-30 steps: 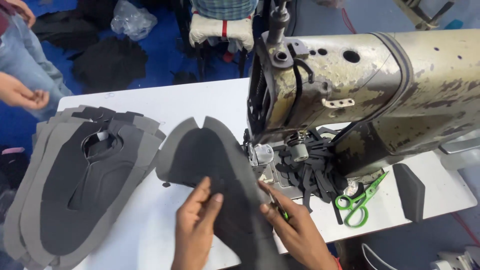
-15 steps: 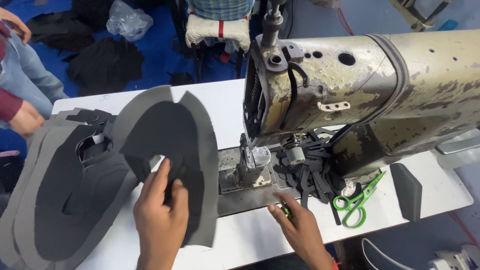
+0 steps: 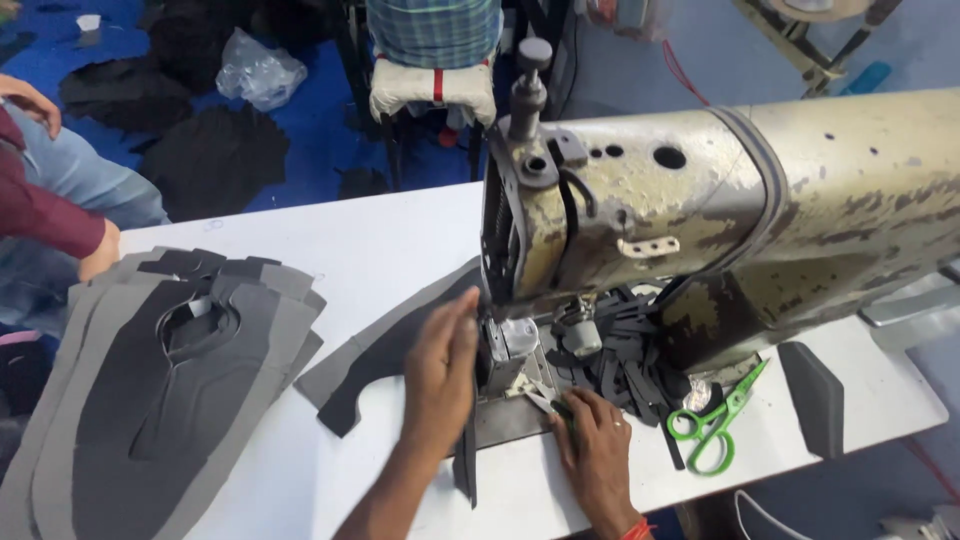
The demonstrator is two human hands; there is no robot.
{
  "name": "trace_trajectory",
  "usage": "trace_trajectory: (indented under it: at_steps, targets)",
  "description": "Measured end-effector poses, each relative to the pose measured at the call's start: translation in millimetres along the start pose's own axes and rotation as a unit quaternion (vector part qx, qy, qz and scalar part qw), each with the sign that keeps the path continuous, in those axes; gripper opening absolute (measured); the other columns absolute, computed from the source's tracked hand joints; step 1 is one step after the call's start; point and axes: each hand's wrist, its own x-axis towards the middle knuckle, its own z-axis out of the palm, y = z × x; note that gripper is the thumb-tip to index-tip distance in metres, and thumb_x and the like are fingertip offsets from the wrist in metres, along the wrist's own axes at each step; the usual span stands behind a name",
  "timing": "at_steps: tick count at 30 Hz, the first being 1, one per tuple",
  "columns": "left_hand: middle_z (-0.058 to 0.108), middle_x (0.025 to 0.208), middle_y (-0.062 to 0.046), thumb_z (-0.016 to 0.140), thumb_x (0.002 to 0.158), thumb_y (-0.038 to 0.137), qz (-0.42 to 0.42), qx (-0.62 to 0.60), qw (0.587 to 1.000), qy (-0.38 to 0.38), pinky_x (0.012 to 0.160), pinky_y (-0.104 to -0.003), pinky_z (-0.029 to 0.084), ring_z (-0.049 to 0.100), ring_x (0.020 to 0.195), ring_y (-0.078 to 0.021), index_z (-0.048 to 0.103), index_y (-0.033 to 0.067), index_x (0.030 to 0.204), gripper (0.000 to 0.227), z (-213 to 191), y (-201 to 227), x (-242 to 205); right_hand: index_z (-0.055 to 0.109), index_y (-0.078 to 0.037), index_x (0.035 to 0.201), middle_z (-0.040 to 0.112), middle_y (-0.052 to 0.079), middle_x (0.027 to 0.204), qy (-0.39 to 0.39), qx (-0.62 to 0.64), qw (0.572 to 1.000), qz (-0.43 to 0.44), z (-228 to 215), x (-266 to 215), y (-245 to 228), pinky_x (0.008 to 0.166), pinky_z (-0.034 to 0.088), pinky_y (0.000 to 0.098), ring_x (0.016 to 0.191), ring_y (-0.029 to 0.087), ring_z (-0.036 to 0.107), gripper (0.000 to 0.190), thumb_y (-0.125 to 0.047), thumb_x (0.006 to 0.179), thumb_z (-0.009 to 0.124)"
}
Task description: The person operates an industrial sewing machine to stitch dark gray material pieces. They guide the material under the needle, sew along the edges, and use green-handled scissors to trim excess material and threads. The person handles multiple pieces of material, stacking them on the table.
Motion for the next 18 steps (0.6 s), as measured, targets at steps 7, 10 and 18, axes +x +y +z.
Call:
trace_trajectory:
  at_steps: [7, 10, 18]
  targets:
    - [0.068, 0.118, -0.015, 0.044, 0.108, 0.028, 0.114, 0.046, 0.991, 0.050, 0.090, -0.035, 0.052, 0.067, 0.105, -0.0267, 0.060, 0.0038, 0.139, 0.042, 14.7, -14.1, 8.1, 0.067, -0.009, 0.118, 0.065, 0.009, 0.123, -0.021, 0.002, 1.000, 0.014, 5.4, 0.6, 6.4, 0.090, 0.042, 0.0442, 0.115, 0.031, 0.059, 0.034, -0.023, 0.086, 0.072]
    - [0.069, 0.121, -0.016, 0.044, 0.113, 0.028, 0.203, 0.074, 0.975, 0.041, 0.099, -0.037, 0.052, 0.066, 0.116, -0.0302, 0.064, 0.0017, 0.131, 0.038, 0.3, -27.6, 16.6, 0.068, -0.012, 0.118, 0.066, 0.007, 0.123, -0.024, 0.006, 1.000, 0.011, 6.4, -11.5, 10.5, 0.092, 0.042, 0.0439, 0.114, 0.030, 0.059, 0.034, -0.023, 0.086, 0.072]
    - [0.073, 0.117, -0.012, 0.055, 0.104, 0.023, 0.181, 0.094, 0.978, 0.034, 0.094, -0.038, 0.053, 0.067, 0.113, -0.0277, 0.073, 0.0052, 0.115, 0.028, -29.4, 33.8, 26.7, 0.067, -0.011, 0.118, 0.064, 0.007, 0.125, 0.007, 0.009, 1.000, -0.005, 4.4, -8.1, 7.8, 0.095, 0.040, 0.0446, 0.117, 0.030, 0.057, 0.034, -0.024, 0.087, 0.072]
